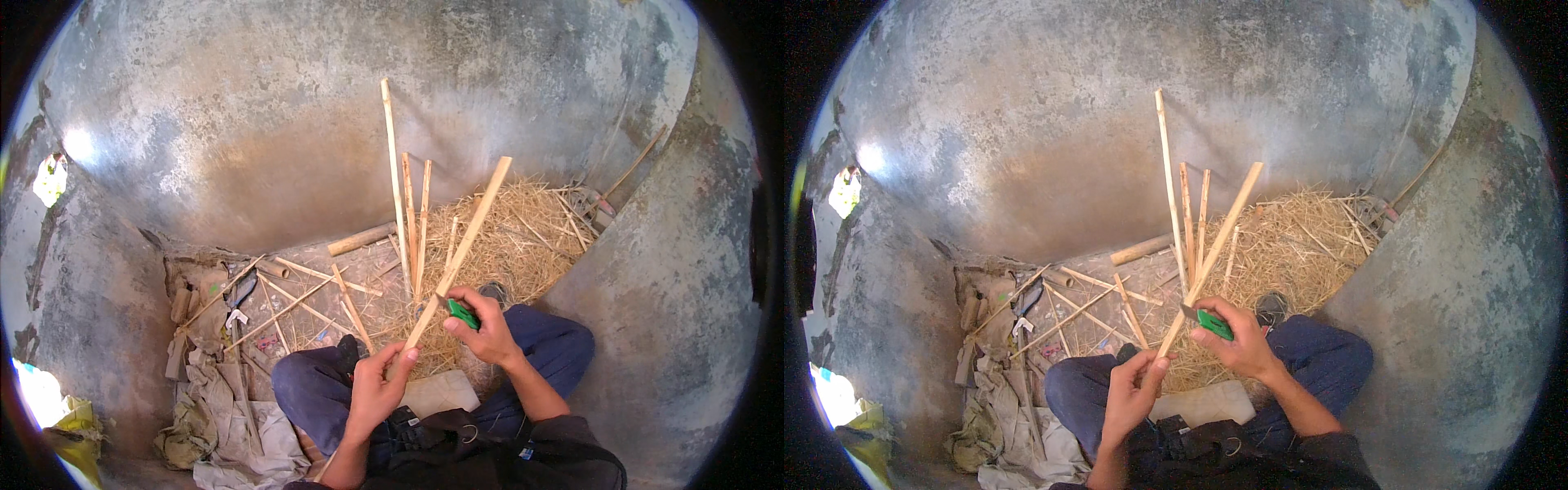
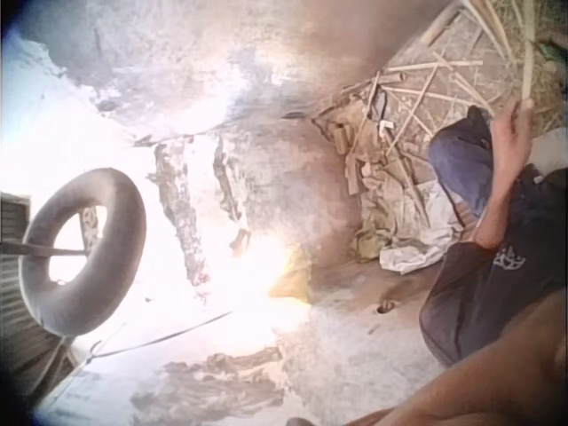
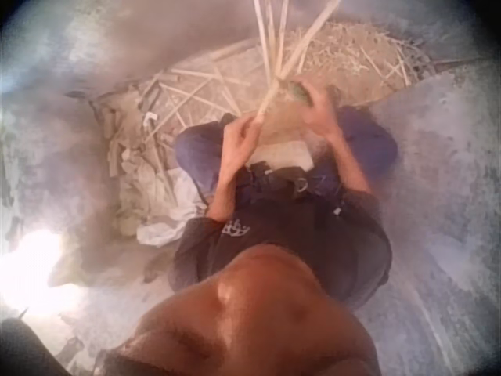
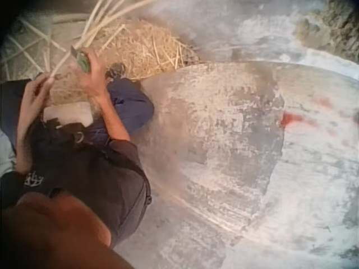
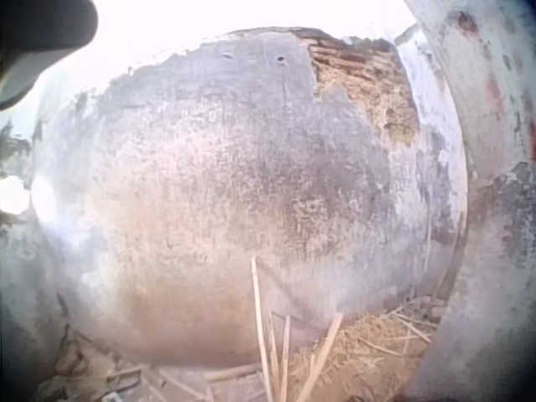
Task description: The person uses a utility knife to shave and shape a thin wooden stick by hand while sitting on the floor.
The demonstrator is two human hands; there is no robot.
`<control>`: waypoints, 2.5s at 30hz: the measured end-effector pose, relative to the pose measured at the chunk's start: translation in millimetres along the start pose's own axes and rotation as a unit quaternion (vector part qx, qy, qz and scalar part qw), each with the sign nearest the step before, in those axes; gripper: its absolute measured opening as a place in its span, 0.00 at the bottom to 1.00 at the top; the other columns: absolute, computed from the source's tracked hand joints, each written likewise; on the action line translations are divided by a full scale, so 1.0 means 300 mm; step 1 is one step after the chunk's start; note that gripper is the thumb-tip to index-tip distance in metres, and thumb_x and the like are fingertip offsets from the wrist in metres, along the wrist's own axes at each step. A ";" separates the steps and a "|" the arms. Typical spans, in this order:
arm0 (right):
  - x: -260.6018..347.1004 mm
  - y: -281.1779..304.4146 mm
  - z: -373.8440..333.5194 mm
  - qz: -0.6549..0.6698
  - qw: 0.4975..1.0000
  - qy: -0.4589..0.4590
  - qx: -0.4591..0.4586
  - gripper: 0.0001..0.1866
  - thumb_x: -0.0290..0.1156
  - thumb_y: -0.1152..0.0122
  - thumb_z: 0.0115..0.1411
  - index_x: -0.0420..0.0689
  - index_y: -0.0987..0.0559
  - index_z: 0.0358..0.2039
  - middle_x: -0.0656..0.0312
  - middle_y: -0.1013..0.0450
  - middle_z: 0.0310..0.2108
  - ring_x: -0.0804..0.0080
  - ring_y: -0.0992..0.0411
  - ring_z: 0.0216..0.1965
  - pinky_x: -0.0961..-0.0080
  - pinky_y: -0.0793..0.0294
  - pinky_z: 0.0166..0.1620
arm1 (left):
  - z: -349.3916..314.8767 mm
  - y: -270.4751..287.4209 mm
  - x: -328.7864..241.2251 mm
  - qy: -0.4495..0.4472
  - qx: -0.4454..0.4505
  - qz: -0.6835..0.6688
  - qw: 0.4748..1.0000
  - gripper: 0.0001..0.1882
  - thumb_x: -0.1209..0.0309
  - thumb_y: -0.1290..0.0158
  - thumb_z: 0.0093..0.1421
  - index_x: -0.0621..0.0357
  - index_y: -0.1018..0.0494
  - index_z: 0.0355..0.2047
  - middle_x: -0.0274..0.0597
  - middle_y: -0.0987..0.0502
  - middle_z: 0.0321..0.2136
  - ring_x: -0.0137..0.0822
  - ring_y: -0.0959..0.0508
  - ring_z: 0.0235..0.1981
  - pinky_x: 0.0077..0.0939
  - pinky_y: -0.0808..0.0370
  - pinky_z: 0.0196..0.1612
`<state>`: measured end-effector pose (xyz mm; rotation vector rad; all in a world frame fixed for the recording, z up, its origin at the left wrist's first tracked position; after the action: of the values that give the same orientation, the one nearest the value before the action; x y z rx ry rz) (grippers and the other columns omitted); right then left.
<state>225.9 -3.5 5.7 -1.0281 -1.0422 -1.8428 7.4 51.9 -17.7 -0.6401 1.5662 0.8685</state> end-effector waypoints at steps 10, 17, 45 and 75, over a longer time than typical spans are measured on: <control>-0.067 -0.029 -0.009 0.157 0.986 -0.060 -0.016 0.17 0.32 0.32 0.71 0.36 0.18 0.55 0.67 0.20 0.40 0.82 0.28 0.42 0.77 0.26 0.50 | 0.062 -0.046 -0.063 -0.104 -0.030 0.085 0.991 0.11 0.65 0.35 0.70 0.62 0.18 0.40 0.42 0.21 0.19 0.26 0.23 0.19 0.27 0.29 0.25; -0.039 0.052 -0.014 0.092 0.995 -0.038 -0.030 0.14 0.35 0.32 0.70 0.37 0.18 0.46 0.63 0.22 0.33 0.77 0.24 0.35 0.73 0.26 0.40 | 0.072 -0.061 -0.094 -0.077 -0.017 0.085 0.993 0.10 0.71 0.37 0.71 0.66 0.17 0.45 0.34 0.18 0.25 0.17 0.25 0.29 0.19 0.28 0.32; -0.115 0.245 0.094 -0.356 0.898 0.084 -0.243 0.19 0.44 0.35 0.70 0.39 0.14 0.45 0.50 0.20 0.28 0.51 0.20 0.28 0.55 0.24 0.32 | -0.019 -0.030 -0.043 -0.059 -0.040 0.161 0.984 0.12 0.65 0.42 0.74 0.64 0.18 0.46 0.55 0.25 0.22 0.40 0.27 0.19 0.34 0.31 0.26; 0.048 -0.071 -0.039 -0.195 0.968 0.155 -0.013 0.14 0.41 0.28 0.66 0.43 0.16 0.40 0.56 0.20 0.32 0.55 0.18 0.30 0.63 0.22 0.30 | 0.034 -0.009 -0.069 -0.140 -0.089 0.081 0.983 0.11 0.71 0.34 0.68 0.71 0.19 0.42 0.34 0.23 0.26 0.19 0.31 0.29 0.20 0.34 0.30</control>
<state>198.3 -9.2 8.7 -0.5446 -1.0835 -2.2503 19.0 57.3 1.5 -0.4940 1.3076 1.1788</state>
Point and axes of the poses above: each hand's wrist, its own z-axis towards the middle knuckle, its own y-axis out of the back of the hand, x = y × z, the point moved 4 cm from there along z, towards the middle knuckle
